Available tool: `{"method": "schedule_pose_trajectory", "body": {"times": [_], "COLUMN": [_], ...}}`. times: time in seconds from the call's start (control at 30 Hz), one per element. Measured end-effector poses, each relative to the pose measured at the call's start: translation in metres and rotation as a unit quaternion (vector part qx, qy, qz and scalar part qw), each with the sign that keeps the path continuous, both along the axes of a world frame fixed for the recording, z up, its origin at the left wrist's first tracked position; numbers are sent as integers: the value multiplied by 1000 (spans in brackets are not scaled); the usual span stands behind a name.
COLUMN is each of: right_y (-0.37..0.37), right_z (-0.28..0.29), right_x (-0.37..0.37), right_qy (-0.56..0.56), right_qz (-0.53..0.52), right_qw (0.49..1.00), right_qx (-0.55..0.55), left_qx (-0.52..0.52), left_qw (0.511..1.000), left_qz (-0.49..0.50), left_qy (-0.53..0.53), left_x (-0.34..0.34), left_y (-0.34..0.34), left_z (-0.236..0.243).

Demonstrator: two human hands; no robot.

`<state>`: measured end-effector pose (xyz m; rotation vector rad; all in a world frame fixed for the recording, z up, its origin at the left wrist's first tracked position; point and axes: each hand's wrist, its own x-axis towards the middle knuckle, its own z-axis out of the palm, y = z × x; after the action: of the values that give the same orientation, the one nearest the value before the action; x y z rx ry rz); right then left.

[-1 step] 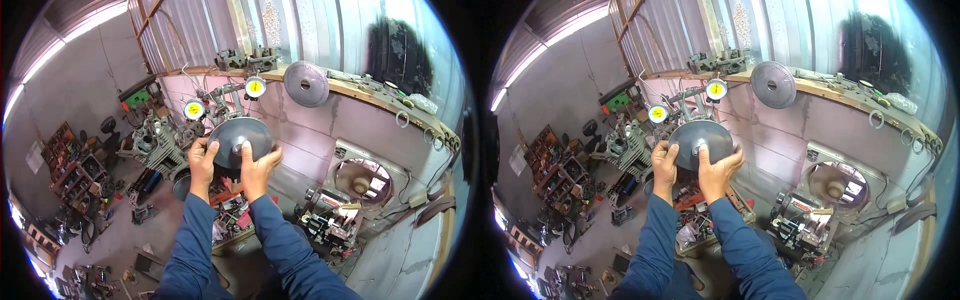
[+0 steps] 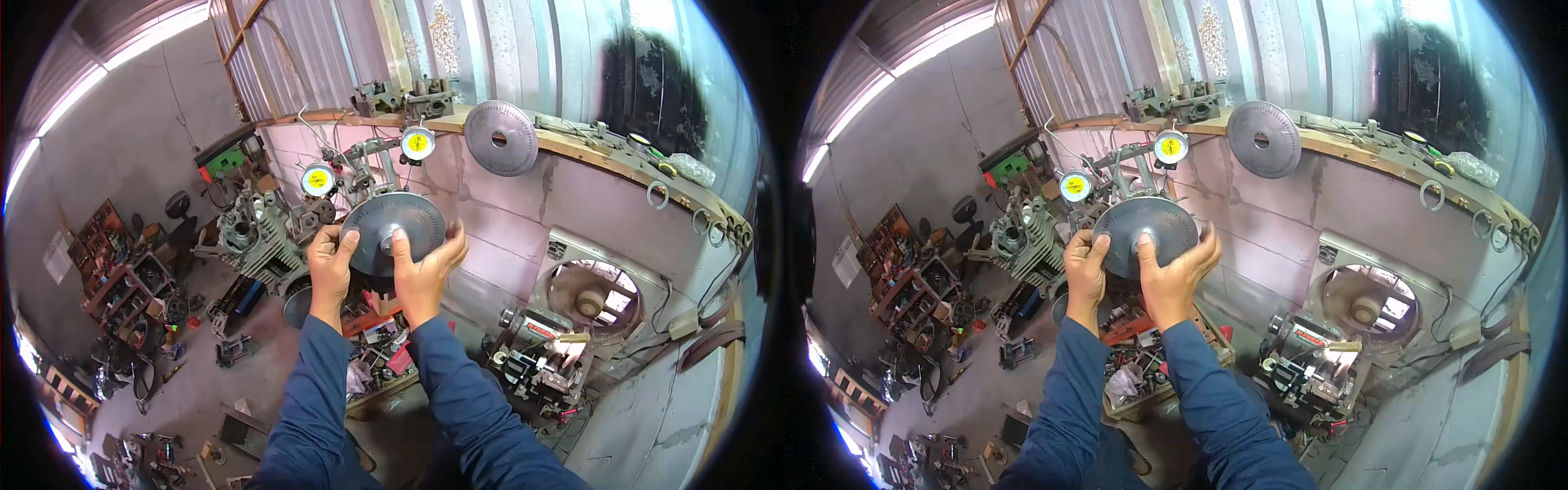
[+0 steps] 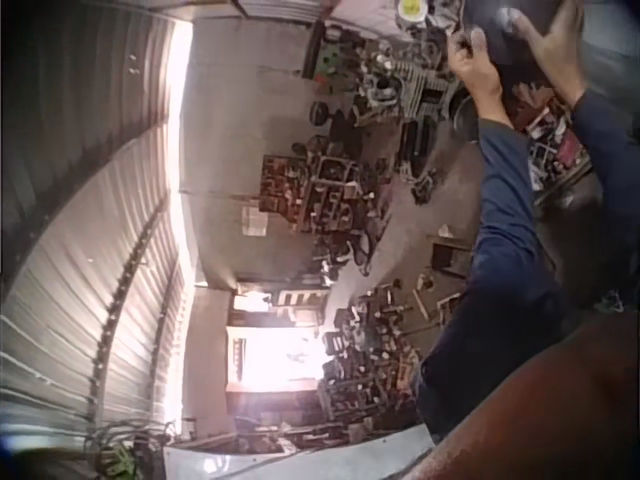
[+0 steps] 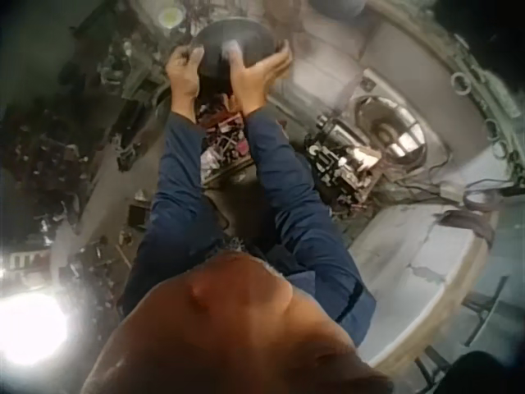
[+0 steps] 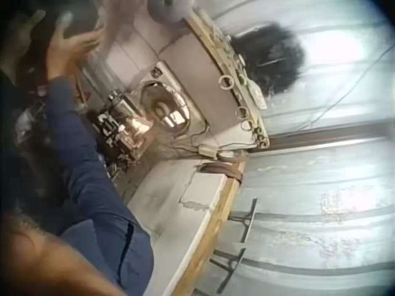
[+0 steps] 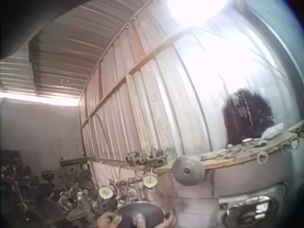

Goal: The person holds a metal disc with degree markings against an engine part, rotates it to align indicators, and secures it using an allen wrench.

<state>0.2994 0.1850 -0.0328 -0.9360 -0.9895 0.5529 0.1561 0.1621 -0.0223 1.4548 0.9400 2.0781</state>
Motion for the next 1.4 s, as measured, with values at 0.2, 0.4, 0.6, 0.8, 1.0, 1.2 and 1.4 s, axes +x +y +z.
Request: {"method": "schedule_pose_trajectory", "body": {"times": [0.2,0.4,0.6,0.8,1.0,1.2,1.4], "right_y": [1,8,15,14,14,13,10], "right_z": [47,41,28,24,20,18,15], "right_x": [40,40,32,25,21,22,16], "right_qy": [-267,-301,-216,-163,-133,-95,-98], "right_qz": [43,44,49,68,59,60,48], "right_qw": [934,933,956,970,978,985,987], "right_qx": [233,190,191,168,149,131,121], "left_qx": [-12,-30,49,63,72,64,88], "left_qw": [999,997,998,998,993,977,994], "left_qz": [21,41,14,-10,-59,-91,63], "left_qy": [36,59,48,5,-69,-181,3], "left_x": [5,-1,19,-2,6,20,9], "left_y": [-4,7,7,16,16,12,21], "left_z": [16,4,-2,-17,-13,-5,-38]}}
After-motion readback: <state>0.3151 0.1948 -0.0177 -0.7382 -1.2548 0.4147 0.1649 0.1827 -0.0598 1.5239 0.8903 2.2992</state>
